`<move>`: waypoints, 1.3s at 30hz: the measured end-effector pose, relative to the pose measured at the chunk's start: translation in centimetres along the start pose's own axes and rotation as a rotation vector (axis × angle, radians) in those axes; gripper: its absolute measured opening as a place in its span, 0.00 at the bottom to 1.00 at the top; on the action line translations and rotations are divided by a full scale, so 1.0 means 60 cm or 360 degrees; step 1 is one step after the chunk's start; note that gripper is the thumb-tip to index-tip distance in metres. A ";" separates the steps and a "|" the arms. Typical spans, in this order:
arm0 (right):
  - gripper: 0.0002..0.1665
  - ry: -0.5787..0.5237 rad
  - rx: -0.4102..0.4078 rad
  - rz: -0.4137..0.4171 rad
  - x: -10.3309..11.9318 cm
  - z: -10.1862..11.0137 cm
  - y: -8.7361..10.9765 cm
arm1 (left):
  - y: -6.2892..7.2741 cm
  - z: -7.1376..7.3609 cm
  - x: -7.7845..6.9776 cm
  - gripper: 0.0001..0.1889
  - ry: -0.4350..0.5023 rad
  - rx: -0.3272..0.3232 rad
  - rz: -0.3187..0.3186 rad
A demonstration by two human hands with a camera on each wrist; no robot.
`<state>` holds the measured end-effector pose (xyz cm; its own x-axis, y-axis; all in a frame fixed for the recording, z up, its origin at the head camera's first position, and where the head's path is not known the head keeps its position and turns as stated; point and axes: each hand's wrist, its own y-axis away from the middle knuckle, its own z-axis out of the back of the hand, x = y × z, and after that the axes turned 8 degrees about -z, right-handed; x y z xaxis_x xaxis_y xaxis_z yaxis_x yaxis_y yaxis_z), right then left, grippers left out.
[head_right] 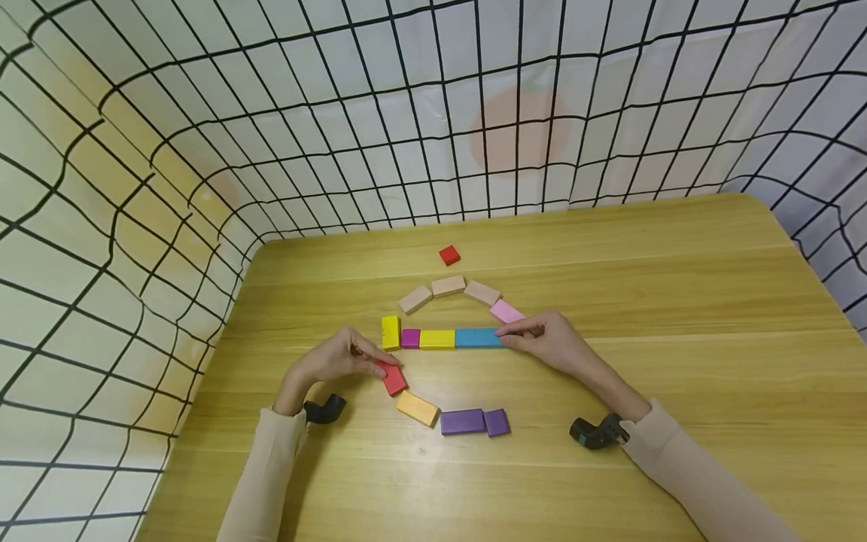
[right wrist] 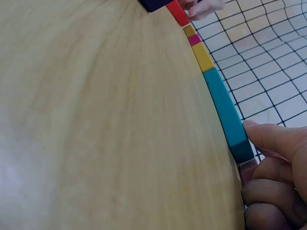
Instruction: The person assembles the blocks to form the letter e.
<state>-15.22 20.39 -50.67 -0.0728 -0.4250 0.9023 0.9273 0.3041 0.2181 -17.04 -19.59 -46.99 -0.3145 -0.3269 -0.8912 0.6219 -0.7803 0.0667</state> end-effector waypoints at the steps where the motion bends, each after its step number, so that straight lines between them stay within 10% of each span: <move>1: 0.12 0.0002 -0.0001 0.0002 0.000 0.000 0.000 | -0.001 -0.002 -0.005 0.13 -0.0006 0.0011 -0.0012; 12: 0.12 -0.0002 0.0005 -0.0001 -0.003 0.002 -0.001 | -0.030 -0.060 -0.083 0.17 -0.0228 0.0361 0.0133; 30: 0.12 0.0005 0.0001 0.0020 -0.003 0.002 -0.001 | -0.034 -0.071 -0.075 0.15 -0.0188 0.0342 0.0135; 39: 0.12 -0.0008 -0.0002 0.0020 -0.004 0.001 0.000 | -0.064 -0.137 -0.112 0.18 -0.0358 0.0176 0.0031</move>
<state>-15.25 20.54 -50.87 -0.0631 -0.4171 0.9066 0.9286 0.3083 0.2065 -11.42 -10.00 -44.92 -0.4628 -0.4431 -0.7677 0.5508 -0.8223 0.1426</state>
